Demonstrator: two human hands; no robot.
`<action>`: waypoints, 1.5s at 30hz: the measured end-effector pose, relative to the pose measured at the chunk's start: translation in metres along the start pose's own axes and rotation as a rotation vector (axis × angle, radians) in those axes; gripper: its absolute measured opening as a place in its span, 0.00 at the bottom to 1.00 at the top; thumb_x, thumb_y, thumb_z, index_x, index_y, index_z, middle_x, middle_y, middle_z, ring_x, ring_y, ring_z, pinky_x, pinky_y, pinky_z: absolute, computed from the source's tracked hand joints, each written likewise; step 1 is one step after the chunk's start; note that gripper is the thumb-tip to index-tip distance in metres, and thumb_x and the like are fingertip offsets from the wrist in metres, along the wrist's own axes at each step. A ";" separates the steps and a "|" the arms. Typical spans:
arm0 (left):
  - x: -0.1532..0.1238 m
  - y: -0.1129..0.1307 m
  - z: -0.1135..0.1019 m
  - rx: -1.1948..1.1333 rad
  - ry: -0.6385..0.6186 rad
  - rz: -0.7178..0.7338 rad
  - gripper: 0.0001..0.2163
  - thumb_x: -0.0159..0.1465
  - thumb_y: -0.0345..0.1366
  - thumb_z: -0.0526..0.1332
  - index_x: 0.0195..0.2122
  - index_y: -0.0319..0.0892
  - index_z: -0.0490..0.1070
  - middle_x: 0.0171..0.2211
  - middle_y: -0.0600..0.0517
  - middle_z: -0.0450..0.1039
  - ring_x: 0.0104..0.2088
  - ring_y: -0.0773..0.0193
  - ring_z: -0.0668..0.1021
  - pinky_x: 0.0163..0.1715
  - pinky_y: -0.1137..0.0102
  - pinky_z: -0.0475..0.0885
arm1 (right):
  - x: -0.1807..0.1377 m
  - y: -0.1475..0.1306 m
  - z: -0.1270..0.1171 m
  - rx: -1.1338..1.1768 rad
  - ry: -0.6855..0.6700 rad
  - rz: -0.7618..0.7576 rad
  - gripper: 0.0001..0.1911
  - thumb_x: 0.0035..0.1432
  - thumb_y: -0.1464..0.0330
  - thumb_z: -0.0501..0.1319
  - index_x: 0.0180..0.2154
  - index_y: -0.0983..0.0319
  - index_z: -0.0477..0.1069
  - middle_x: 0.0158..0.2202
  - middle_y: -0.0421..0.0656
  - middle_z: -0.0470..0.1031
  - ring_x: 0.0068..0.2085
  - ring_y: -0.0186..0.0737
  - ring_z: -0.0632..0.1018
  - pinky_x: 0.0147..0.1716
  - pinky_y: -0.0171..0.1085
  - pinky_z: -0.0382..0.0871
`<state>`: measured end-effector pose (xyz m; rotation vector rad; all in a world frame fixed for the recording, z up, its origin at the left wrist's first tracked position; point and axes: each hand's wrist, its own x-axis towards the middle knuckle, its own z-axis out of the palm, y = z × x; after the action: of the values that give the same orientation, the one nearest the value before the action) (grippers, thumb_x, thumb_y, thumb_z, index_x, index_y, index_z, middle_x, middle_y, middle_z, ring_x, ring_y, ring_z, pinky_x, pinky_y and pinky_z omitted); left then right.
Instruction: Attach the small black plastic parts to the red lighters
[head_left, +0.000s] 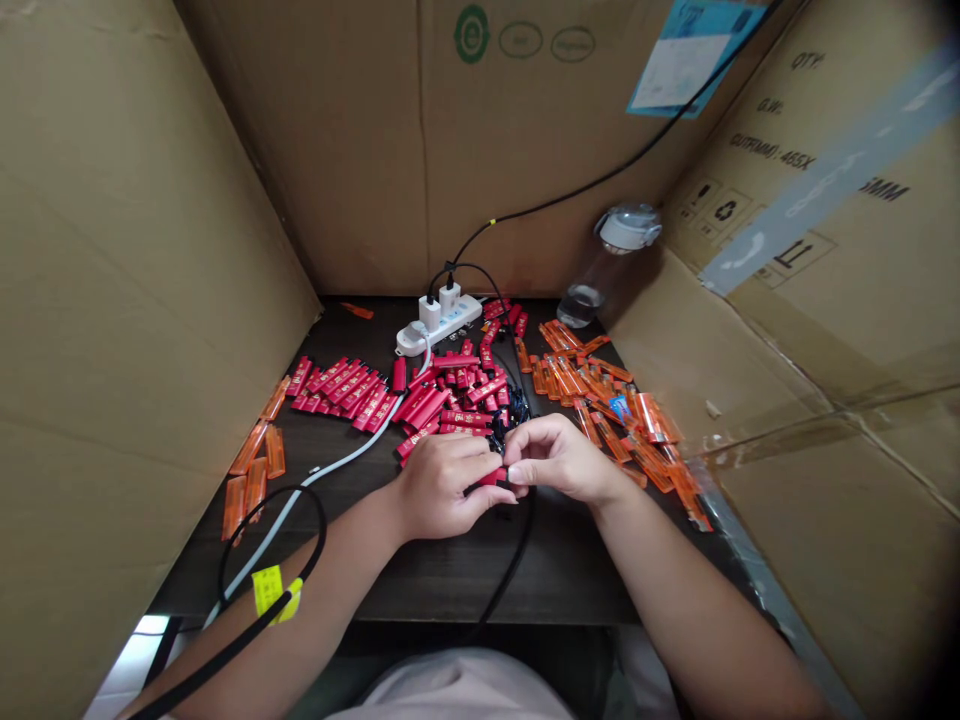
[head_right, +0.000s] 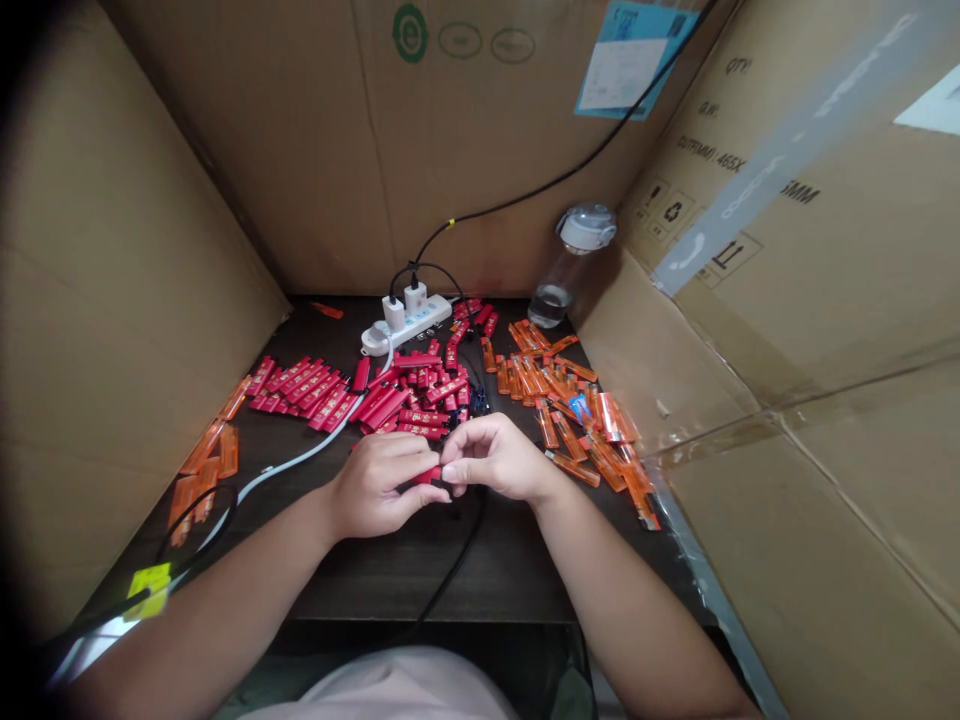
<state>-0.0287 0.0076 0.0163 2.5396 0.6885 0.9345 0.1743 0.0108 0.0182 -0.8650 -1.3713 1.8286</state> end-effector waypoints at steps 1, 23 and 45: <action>0.000 0.000 0.000 0.008 0.002 0.001 0.14 0.64 0.44 0.57 0.29 0.39 0.73 0.22 0.50 0.68 0.25 0.65 0.70 0.27 0.70 0.63 | 0.000 0.000 0.000 0.007 0.001 -0.002 0.10 0.44 0.69 0.73 0.26 0.67 0.74 0.19 0.39 0.75 0.20 0.31 0.76 0.21 0.29 0.71; 0.001 0.006 0.000 0.060 0.266 0.188 0.04 0.55 0.34 0.61 0.31 0.41 0.70 0.22 0.52 0.71 0.23 0.66 0.70 0.24 0.69 0.64 | 0.003 0.012 0.006 0.216 -0.069 -0.149 0.14 0.45 0.65 0.72 0.30 0.67 0.73 0.20 0.38 0.72 0.19 0.29 0.73 0.20 0.30 0.69; -0.018 -0.093 -0.052 0.705 0.105 -0.979 0.14 0.63 0.38 0.54 0.40 0.38 0.77 0.40 0.38 0.75 0.44 0.48 0.75 0.44 0.60 0.68 | 0.007 0.006 0.010 -0.167 0.098 -0.020 0.20 0.53 0.55 0.66 0.25 0.65 0.69 0.19 0.38 0.71 0.20 0.31 0.72 0.23 0.32 0.66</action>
<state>-0.1057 0.0819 0.0009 2.1109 2.3137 0.4907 0.1613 0.0100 0.0143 -1.0088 -1.4795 1.6520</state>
